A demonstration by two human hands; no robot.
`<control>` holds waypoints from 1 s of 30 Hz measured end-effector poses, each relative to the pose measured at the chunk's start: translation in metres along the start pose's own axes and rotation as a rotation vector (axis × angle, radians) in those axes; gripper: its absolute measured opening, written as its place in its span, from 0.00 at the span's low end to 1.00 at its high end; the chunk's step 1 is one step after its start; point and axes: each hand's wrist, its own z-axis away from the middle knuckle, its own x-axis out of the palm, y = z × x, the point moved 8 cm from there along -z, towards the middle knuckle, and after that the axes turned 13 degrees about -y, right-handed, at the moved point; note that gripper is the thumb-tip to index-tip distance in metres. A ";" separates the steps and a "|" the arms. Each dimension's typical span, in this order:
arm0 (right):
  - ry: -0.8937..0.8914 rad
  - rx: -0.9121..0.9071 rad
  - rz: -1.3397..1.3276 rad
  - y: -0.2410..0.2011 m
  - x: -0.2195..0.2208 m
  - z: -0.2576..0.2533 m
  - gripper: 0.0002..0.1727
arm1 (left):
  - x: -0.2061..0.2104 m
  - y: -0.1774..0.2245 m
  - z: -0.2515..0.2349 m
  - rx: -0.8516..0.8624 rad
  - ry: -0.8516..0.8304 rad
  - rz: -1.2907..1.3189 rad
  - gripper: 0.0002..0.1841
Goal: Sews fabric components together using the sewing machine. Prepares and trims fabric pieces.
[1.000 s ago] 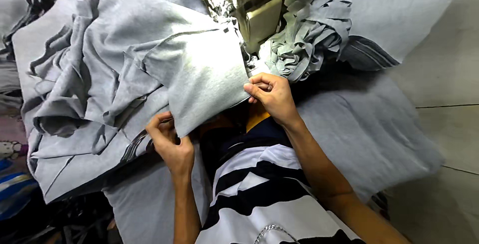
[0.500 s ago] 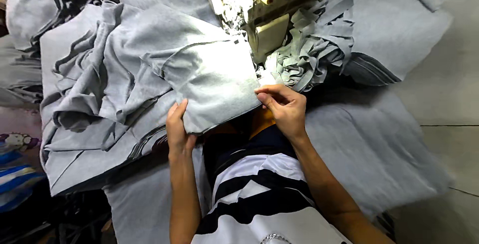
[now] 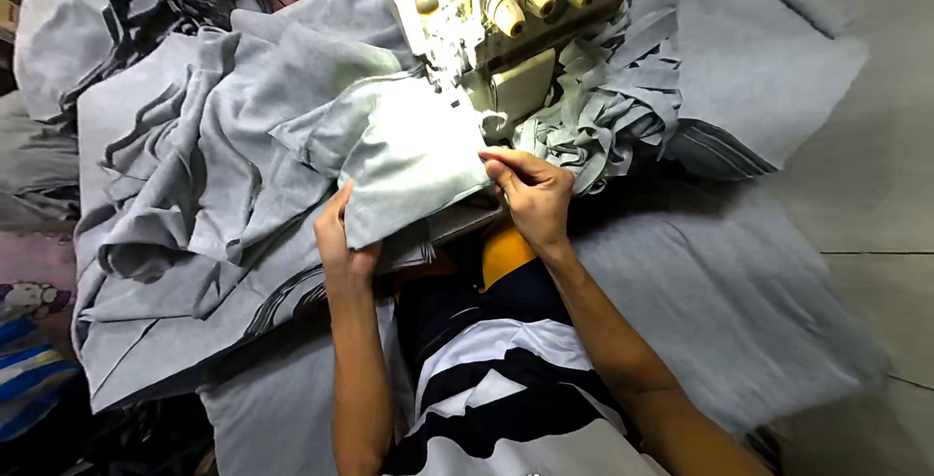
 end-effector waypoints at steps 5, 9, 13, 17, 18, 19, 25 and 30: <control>0.034 -0.041 0.221 -0.017 0.005 -0.035 0.11 | 0.009 0.032 -0.050 0.056 -0.206 -0.036 0.17; 0.023 -0.026 0.323 -0.023 0.007 -0.044 0.11 | 0.018 0.060 -0.095 0.100 -0.314 0.054 0.20; -0.012 -0.021 0.292 -0.019 0.006 -0.034 0.13 | 0.022 0.085 -0.118 0.181 -0.455 0.135 0.23; -0.046 -0.007 0.271 -0.012 0.004 -0.024 0.18 | 0.013 0.107 -0.117 0.298 -0.459 0.245 0.25; -0.041 0.006 0.284 -0.011 0.003 -0.023 0.18 | 0.009 0.112 -0.113 0.347 -0.456 0.251 0.26; -0.034 0.017 0.306 -0.009 0.001 -0.021 0.18 | 0.004 0.117 -0.107 0.390 -0.453 0.256 0.27; -0.254 0.059 0.620 0.010 0.021 0.007 0.18 | -0.041 0.126 -0.041 0.642 -0.444 0.222 0.27; -0.445 -0.067 0.896 0.011 0.051 0.019 0.16 | -0.078 0.096 0.006 0.706 -0.363 0.230 0.24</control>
